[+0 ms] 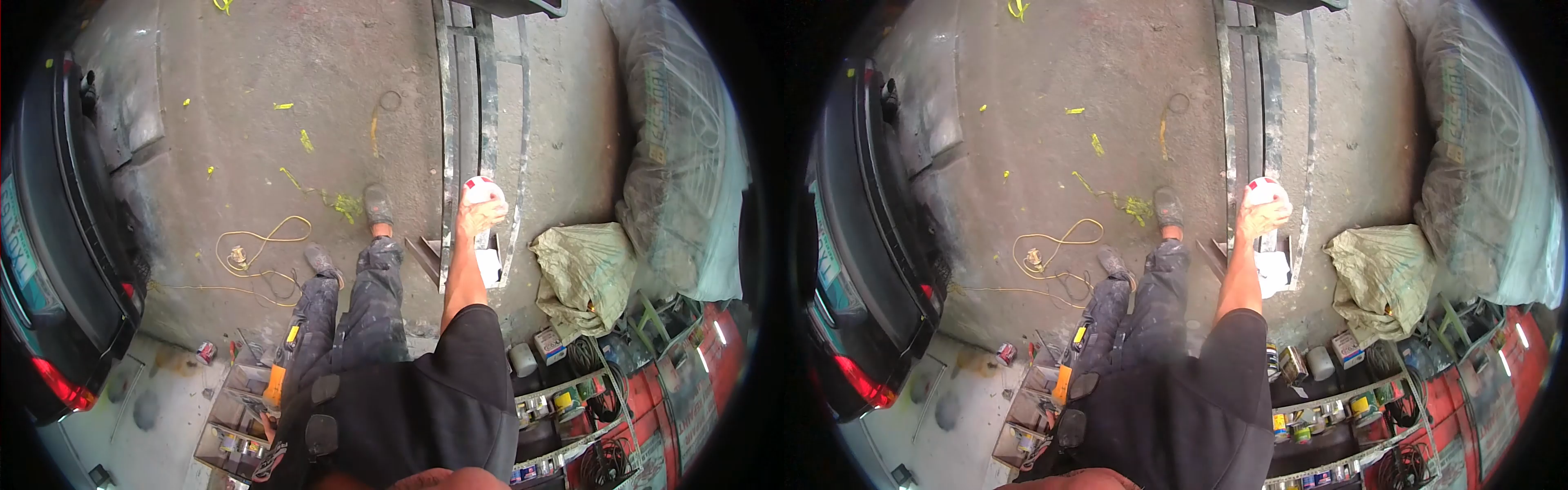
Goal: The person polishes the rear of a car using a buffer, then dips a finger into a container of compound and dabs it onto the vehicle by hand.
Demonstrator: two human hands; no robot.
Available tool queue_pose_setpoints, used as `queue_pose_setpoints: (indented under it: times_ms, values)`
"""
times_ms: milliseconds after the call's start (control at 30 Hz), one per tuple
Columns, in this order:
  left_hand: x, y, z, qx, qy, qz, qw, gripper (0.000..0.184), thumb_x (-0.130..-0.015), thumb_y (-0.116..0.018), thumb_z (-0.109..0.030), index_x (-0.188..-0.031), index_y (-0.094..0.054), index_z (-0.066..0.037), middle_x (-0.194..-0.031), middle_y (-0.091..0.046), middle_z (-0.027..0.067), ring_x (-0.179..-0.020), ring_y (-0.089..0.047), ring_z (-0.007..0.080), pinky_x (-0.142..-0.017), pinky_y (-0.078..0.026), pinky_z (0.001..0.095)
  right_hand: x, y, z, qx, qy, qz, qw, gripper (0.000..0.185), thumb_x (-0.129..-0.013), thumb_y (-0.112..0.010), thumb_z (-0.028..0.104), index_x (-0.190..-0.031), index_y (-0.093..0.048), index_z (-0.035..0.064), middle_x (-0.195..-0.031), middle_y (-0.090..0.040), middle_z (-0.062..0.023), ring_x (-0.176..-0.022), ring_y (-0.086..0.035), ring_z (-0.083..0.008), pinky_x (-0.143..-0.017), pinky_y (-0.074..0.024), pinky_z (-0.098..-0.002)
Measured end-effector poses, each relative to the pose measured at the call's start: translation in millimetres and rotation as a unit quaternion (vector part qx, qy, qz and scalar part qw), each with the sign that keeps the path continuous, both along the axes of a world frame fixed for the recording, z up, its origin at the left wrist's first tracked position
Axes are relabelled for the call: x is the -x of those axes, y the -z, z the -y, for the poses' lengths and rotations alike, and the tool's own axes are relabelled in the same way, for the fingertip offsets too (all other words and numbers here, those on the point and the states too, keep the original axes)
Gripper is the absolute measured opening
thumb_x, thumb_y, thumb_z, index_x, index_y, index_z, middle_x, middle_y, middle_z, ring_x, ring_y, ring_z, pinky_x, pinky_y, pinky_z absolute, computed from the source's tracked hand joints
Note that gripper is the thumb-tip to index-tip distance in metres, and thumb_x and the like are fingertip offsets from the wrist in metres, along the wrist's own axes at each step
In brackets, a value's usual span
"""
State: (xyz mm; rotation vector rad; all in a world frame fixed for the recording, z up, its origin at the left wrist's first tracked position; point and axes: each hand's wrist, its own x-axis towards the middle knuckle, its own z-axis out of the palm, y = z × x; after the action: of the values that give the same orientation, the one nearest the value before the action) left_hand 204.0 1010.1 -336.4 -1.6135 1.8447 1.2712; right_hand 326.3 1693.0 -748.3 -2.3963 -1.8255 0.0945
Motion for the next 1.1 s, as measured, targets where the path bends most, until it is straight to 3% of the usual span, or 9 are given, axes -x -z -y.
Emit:
queue_pose_setpoints:
  times_ms: [233, 267, 367, 467, 567, 600, 733, 867, 1100]
  values:
    - [-1, -2, -3, 0.003, 0.005, 0.003, 1.000, 0.049, -0.094, -0.059, -0.060, -0.071, -0.047, -0.017, -0.059, -0.044, -0.0005, -0.052, -0.043, 0.0154, -0.052, -0.039, 0.0323, -26, 13, -41, 0.024, -0.106, -0.063, 0.992, 0.087, -0.066, -0.086, 0.055, -0.125, -0.051, 0.0012, -0.133, -0.046, -0.0297, -0.129, -0.038, -0.0485, -0.108, -0.0328, -0.0586]
    - [1, -3, -2, 0.003, 0.009, 0.004, 1.000, 0.049, -0.094, -0.059, -0.059, -0.071, -0.047, -0.017, -0.059, -0.043, -0.0006, -0.053, -0.043, 0.0153, -0.052, -0.039, 0.0323, -31, 14, -39, 0.046, -0.109, -0.093, 0.989, 0.092, -0.067, -0.086, 0.054, -0.131, -0.048, 0.0001, -0.139, -0.043, -0.0328, -0.137, -0.029, -0.0511, -0.111, -0.0293, -0.0602]
    - [1, -3, -2, 0.001, 0.010, 0.001, 1.000, 0.049, -0.094, -0.059, -0.059, -0.071, -0.047, -0.018, -0.059, -0.043, -0.0009, -0.053, -0.043, 0.0151, -0.053, -0.039, 0.0321, -22, -20, -30, 0.071, -0.100, 0.013, 0.992, 0.099, -0.070, -0.084, 0.053, -0.141, -0.040, 0.0001, -0.130, -0.053, -0.0344, -0.131, -0.041, -0.0509, -0.106, -0.0384, -0.0574]
    - [0, -6, 0, -0.002, 0.010, -0.005, 1.000, 0.048, -0.094, -0.059, -0.058, -0.072, -0.046, -0.018, -0.059, -0.042, -0.0011, -0.053, -0.042, 0.0149, -0.053, -0.038, 0.0320, -35, -34, -29, 0.317, -0.054, -0.004, 0.947, 0.108, -0.072, -0.083, 0.052, -0.151, -0.028, 0.0028, -0.116, -0.062, -0.0346, -0.115, -0.059, -0.0491, -0.096, -0.0494, -0.0523]
    - [-1, -3, 0, -0.006, 0.015, -0.005, 1.000, 0.048, -0.095, -0.060, -0.058, -0.072, -0.046, -0.018, -0.059, -0.042, -0.0014, -0.053, -0.042, 0.0147, -0.053, -0.038, 0.0318, -54, -20, -35, 0.390, -0.103, -0.024, 0.915, 0.112, -0.074, -0.081, 0.052, -0.155, -0.019, 0.0061, -0.104, -0.068, -0.0327, -0.100, -0.067, -0.0471, -0.089, -0.0538, -0.0481]
    - [-1, -2, 1, -0.007, 0.016, -0.005, 1.000, 0.048, -0.095, -0.060, -0.058, -0.072, -0.046, -0.018, -0.059, -0.041, -0.0015, -0.054, -0.042, 0.0146, -0.053, -0.038, 0.0318, -53, -20, -40, 0.378, -0.142, -0.026, 0.915, 0.110, -0.077, -0.080, 0.048, -0.155, -0.015, 0.0060, -0.102, -0.067, -0.0347, -0.091, -0.070, -0.0471, -0.077, -0.0583, -0.0514]
    - [-2, -4, 3, -0.013, 0.017, -0.011, 1.000, 0.048, -0.095, -0.060, -0.057, -0.072, -0.045, -0.018, -0.059, -0.041, -0.0018, -0.054, -0.042, 0.0143, -0.054, -0.038, 0.0316, -52, -11, -68, 0.500, 0.007, -0.159, 0.852, 0.086, -0.085, -0.073, 0.036, -0.144, -0.024, -0.0023, -0.083, -0.066, -0.0333, -0.055, -0.069, -0.0405, -0.040, -0.0568, -0.0459]
    - [-4, -4, 3, -0.017, 0.020, -0.014, 1.000, 0.047, -0.095, -0.060, -0.056, -0.072, -0.044, -0.019, -0.060, -0.040, -0.0022, -0.054, -0.042, 0.0140, -0.054, -0.038, 0.0314, -49, -14, -77, 0.547, 0.024, -0.141, 0.825, 0.057, -0.093, -0.063, 0.035, -0.128, -0.040, -0.0046, -0.070, -0.066, -0.0299, -0.056, -0.070, -0.0363, -0.042, -0.0582, -0.0444]
    - [-13, 0, 16, -0.033, 0.024, -0.020, 0.999, 0.046, -0.096, -0.060, -0.055, -0.072, -0.043, -0.019, -0.060, -0.038, -0.0028, -0.055, -0.041, 0.0135, -0.055, -0.038, 0.0310, -59, 2, -76, 0.560, 0.035, -0.233, 0.794, 0.059, -0.096, -0.059, 0.039, -0.127, -0.045, -0.0093, -0.070, -0.068, -0.0261, -0.055, -0.070, -0.0347, -0.042, -0.0578, -0.0431]
